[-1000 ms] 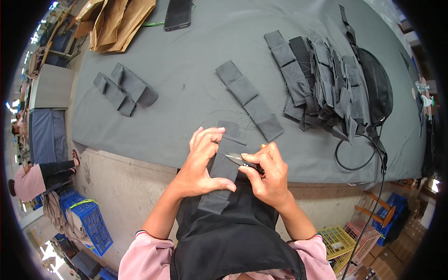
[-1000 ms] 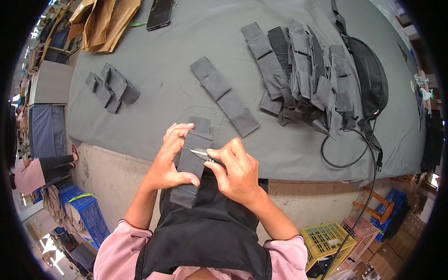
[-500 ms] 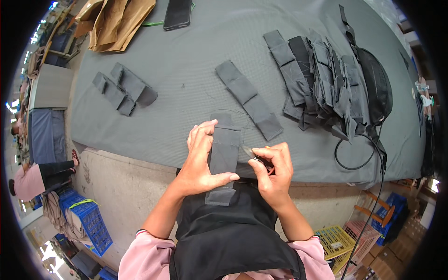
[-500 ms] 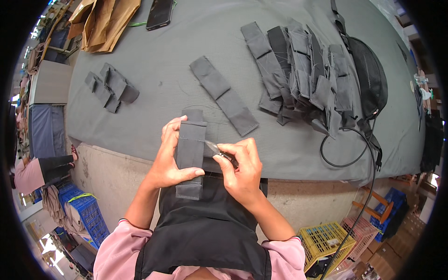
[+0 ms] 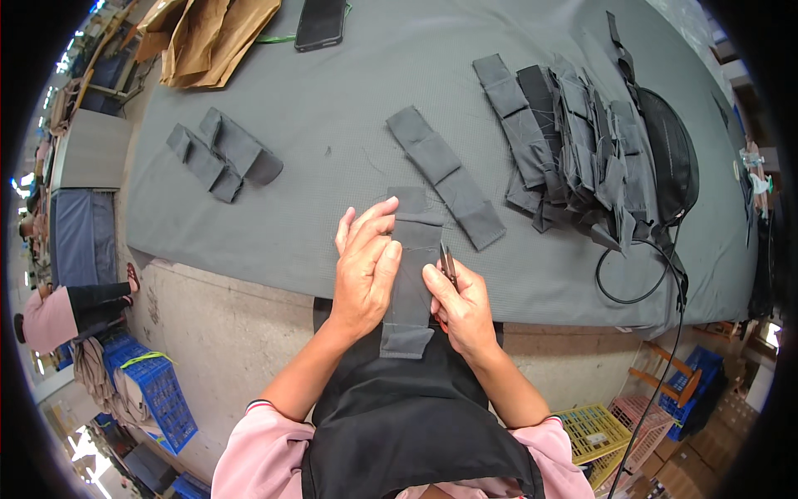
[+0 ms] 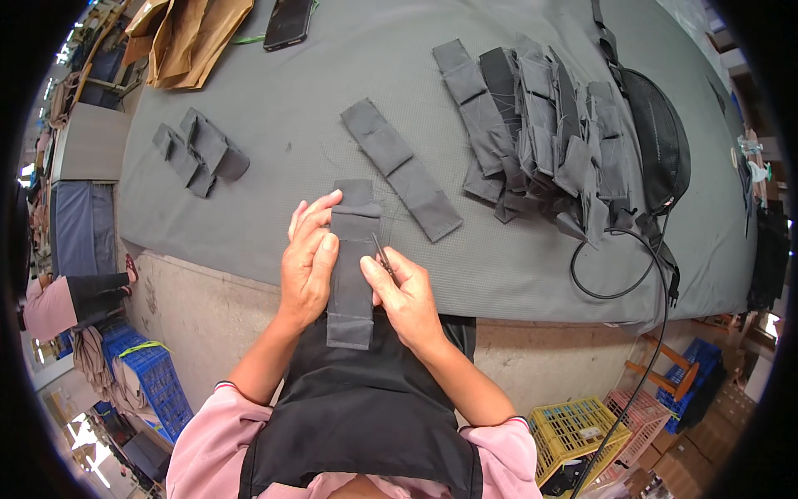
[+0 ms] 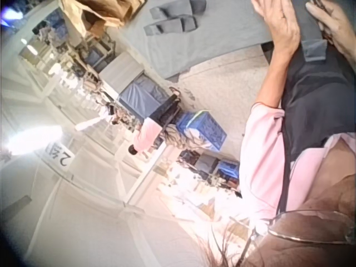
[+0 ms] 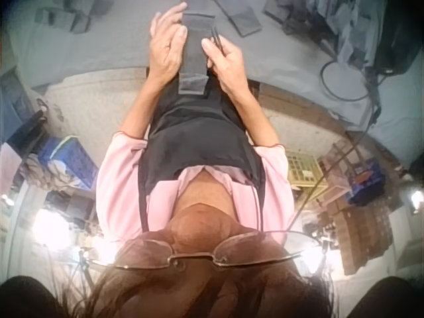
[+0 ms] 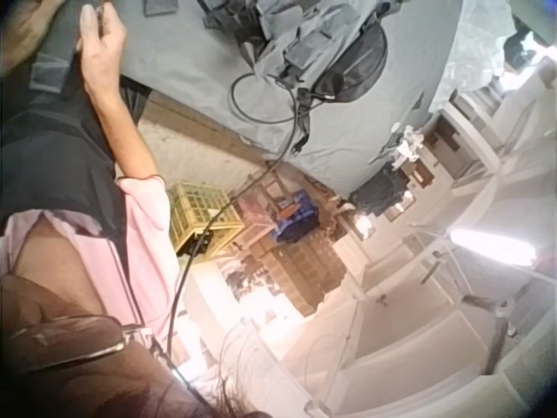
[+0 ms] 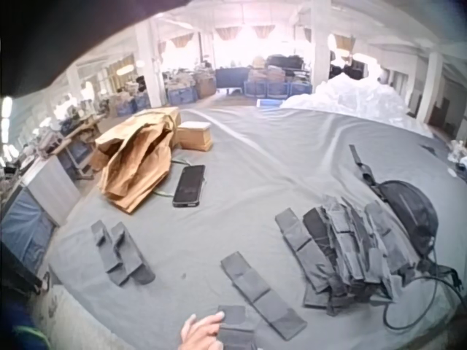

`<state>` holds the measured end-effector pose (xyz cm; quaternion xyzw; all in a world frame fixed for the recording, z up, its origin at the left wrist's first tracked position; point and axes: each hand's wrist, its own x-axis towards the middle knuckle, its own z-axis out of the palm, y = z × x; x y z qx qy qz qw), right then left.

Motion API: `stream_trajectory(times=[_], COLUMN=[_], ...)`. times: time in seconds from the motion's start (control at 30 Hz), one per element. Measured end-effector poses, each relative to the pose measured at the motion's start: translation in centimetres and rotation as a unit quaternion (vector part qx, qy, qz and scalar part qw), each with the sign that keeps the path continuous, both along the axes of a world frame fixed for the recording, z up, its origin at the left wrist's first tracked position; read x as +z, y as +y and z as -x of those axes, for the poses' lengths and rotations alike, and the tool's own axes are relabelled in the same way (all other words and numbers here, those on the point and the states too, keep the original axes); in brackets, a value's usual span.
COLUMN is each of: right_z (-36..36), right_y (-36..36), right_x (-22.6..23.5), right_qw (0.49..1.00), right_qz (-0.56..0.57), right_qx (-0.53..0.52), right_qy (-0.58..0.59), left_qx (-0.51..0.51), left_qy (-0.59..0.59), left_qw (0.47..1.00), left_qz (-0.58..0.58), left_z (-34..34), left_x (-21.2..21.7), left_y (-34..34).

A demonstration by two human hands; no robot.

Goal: The person uses a small knife to cut threads and trim the edges of gray fabric strips on a work table. They handle the fabric pieces one by one, making precise cuts and placing the finished items into a pile.

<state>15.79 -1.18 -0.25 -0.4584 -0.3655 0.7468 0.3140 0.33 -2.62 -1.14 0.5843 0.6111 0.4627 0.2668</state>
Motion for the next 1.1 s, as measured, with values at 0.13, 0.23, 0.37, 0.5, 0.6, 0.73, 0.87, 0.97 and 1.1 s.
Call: stream_trajectory(times=[0.13,0.23,0.37,0.5,0.6,0.73,0.87,0.97,1.1], right_z=[-0.7,-2.1,-1.4,-1.0,-1.3,-1.3,-1.9,-4.1,-5.6], right_y=[-2.0,-3.3,-2.8,-1.4,-1.3,-1.2,-1.2,-0.8,-1.1], right_x=[-0.4,0.1,0.4,0.8,0.8,0.4,-0.7,-0.7,0.9], right_qw=[0.983,0.942,0.958,0.945,0.929,0.986,0.97,0.934,0.927], right_qz=[-0.157,-0.3,-0.248,-0.27,-0.31,-0.138,-0.011,-0.04,-0.079], right_qx=[-0.065,-0.025,-0.002,0.05,0.034,-0.053,-0.225,-0.343,-0.358], right_qy=[-0.068,-0.146,-0.143,-0.175,-0.201,-0.078,0.088,0.089,0.083], left_qx=[0.055,0.068,0.059,0.057,0.008,-0.033,-0.032,-0.019,-0.015], left_qy=[-0.034,-0.034,-0.026,-0.006,0.045,0.092,0.114,0.127,0.1], left_qw=[0.998,0.997,0.997,0.997,0.997,0.995,0.992,0.991,0.995], left_qz=[-0.011,-0.018,-0.044,-0.049,-0.069,-0.036,-0.034,-0.03,-0.006], left_z=[0.5,0.8,0.2,-0.2,0.0,0.2,0.6,0.9,0.4], left_x=[-0.8,-1.1,-0.8,-0.4,-0.2,-0.7,-0.9,-1.0,-0.3], left_y=[0.2,0.5,0.8,0.6,0.4,0.3,0.3,0.5,0.9])
